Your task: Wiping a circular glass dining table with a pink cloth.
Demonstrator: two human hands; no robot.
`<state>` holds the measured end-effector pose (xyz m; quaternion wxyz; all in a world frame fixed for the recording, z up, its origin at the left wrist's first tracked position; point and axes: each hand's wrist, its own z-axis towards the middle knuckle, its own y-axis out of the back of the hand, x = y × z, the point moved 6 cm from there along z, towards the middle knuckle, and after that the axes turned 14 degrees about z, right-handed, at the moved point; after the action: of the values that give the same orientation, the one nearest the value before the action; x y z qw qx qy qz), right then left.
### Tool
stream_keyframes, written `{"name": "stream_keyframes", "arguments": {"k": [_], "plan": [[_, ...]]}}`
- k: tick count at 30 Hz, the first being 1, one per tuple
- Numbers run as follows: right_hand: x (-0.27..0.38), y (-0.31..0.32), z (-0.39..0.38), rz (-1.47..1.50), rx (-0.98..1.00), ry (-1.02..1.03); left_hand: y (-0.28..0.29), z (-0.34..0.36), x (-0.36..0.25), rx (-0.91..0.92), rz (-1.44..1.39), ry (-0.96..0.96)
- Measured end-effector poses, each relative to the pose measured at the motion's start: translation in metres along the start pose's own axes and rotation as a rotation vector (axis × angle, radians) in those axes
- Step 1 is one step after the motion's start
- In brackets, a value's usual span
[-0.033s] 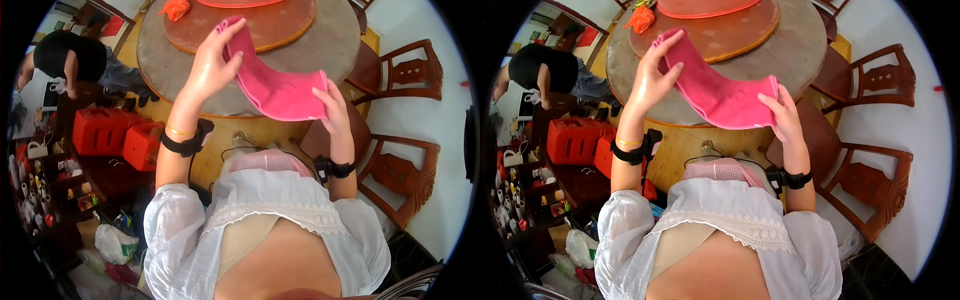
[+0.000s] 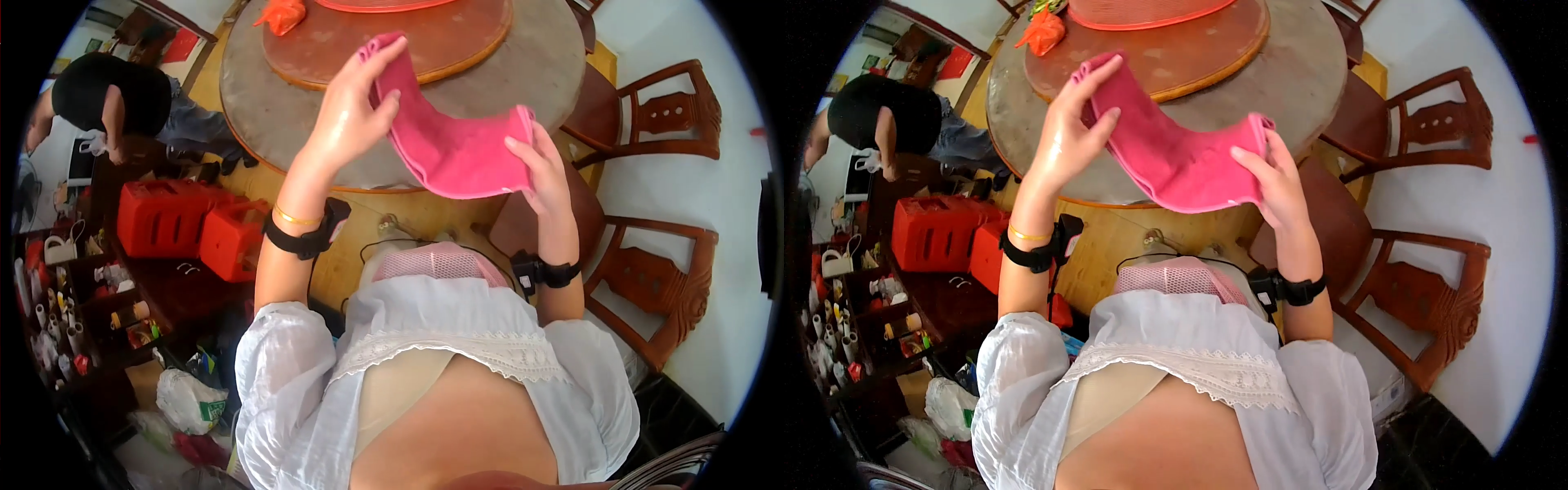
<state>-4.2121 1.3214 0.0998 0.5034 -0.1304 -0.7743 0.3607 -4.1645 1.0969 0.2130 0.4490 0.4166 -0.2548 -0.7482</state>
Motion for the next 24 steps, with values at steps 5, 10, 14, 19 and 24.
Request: {"name": "stream_keyframes", "arguments": {"k": [5,10,14,19,24], "plan": [[0.004,-0.038,0.007,-0.021,0.099,-0.013,-0.037,-0.012,-0.037,0.063,-0.04,-0.093],[-0.011,-0.033,0.013,0.155,0.079,-0.055,-0.059,-0.025,-0.074,0.316,0.017,-0.151],[-0.009,-0.04,0.006,0.247,0.143,-0.231,-0.067,-0.037,-0.088,0.289,0.202,-0.271],[-0.019,-0.014,0.015,0.145,0.088,-0.242,-0.077,-0.049,-0.098,0.254,0.213,-0.355],[-0.001,-0.018,0.007,0.033,0.134,-0.284,-0.059,-0.05,-0.061,0.269,-0.393,-0.006]]}}
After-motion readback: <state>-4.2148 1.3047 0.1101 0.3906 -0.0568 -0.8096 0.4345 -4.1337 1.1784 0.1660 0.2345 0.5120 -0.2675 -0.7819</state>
